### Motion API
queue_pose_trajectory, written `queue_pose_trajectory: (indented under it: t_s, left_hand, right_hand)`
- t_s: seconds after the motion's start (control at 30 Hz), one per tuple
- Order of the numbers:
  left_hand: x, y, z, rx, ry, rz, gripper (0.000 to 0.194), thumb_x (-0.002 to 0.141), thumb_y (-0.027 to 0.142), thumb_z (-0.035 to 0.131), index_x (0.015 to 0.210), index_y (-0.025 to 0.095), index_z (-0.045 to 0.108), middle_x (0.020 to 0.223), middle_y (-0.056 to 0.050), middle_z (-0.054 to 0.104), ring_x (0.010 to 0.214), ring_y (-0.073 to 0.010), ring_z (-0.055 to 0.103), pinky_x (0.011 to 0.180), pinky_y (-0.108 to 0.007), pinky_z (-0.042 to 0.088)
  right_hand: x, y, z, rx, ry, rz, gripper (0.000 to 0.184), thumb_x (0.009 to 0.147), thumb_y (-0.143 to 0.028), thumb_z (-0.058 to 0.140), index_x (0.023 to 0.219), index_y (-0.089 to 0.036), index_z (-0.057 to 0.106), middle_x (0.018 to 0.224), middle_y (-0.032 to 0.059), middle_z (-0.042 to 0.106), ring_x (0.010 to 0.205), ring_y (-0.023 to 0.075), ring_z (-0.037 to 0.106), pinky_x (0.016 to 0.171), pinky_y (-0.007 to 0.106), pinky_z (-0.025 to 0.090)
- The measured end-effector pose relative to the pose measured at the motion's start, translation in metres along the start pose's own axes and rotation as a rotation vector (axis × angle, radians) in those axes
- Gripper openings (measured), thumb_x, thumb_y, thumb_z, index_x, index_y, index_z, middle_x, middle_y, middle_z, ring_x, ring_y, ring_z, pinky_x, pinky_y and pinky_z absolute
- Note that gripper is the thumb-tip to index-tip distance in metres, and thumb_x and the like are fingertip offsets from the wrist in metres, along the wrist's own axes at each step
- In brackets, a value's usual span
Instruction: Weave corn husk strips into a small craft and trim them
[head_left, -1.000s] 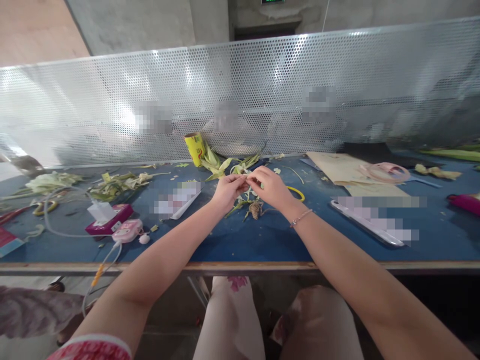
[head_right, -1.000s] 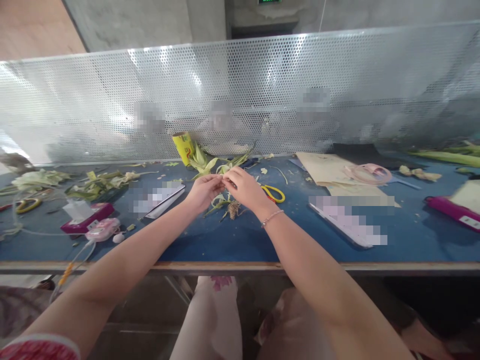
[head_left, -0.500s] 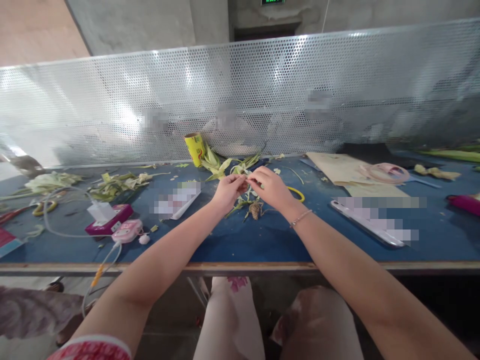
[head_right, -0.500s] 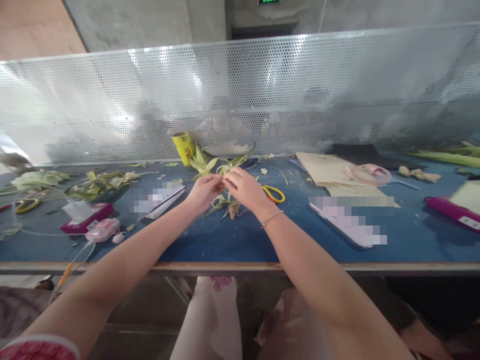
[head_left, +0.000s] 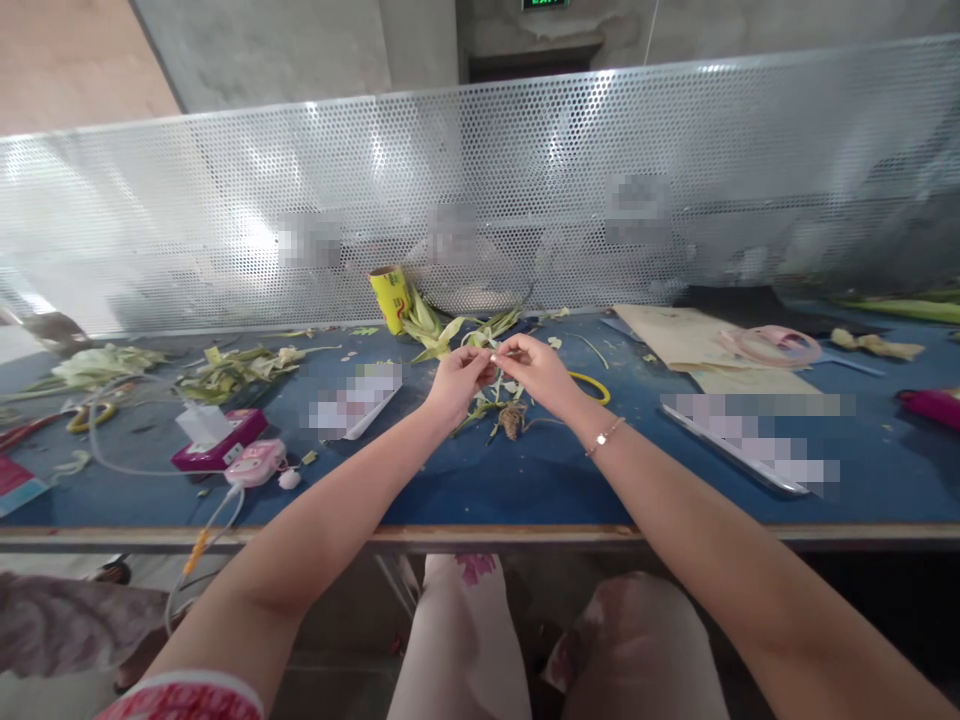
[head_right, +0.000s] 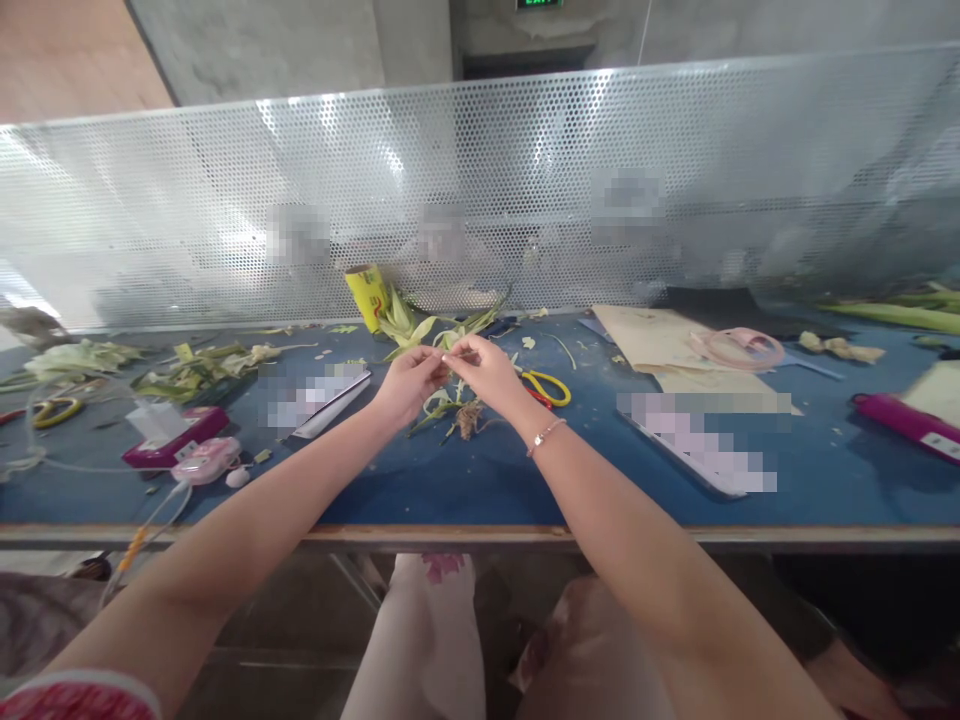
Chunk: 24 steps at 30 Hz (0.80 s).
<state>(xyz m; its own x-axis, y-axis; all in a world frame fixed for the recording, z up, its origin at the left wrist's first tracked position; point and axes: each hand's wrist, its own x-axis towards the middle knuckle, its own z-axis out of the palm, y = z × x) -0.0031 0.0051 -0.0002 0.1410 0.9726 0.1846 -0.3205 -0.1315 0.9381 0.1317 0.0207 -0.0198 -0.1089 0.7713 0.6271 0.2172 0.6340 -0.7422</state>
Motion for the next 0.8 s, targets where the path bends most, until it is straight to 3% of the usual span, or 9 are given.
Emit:
queue_pose_trajectory:
  t_s: [0.13,0.8]
  left_hand:
    - [0.0008,-0.001,-0.0001,0.009,0.0,0.032,0.014,0.076,0.018,0.064,0.066,0.014,0.055,0.057,0.002,0.055,0.055,-0.0052,0.051,0.064,-0.022,0.044]
    - [0.0012,-0.0024,-0.0001,0.08,-0.011,0.047,0.014,0.079,0.018,0.06,0.068,0.014,0.054,0.058,0.002,0.054,0.053,-0.0053,0.05,0.063,-0.023,0.045]
  right_hand:
    - [-0.0006,-0.0029,0.0012,0.114,-0.039,0.104,0.018,0.073,-0.036,0.062,0.077,-0.021,0.054,0.076,0.0008,0.06,0.067,0.0146,0.059,0.061,0.032,0.053]
    - [-0.0006,-0.0042,0.0015,0.186,0.042,0.127,0.015,0.069,-0.032,0.064,0.073,-0.02,0.056,0.069,-0.0012,0.057,0.063,0.0119,0.054,0.063,0.029,0.048]
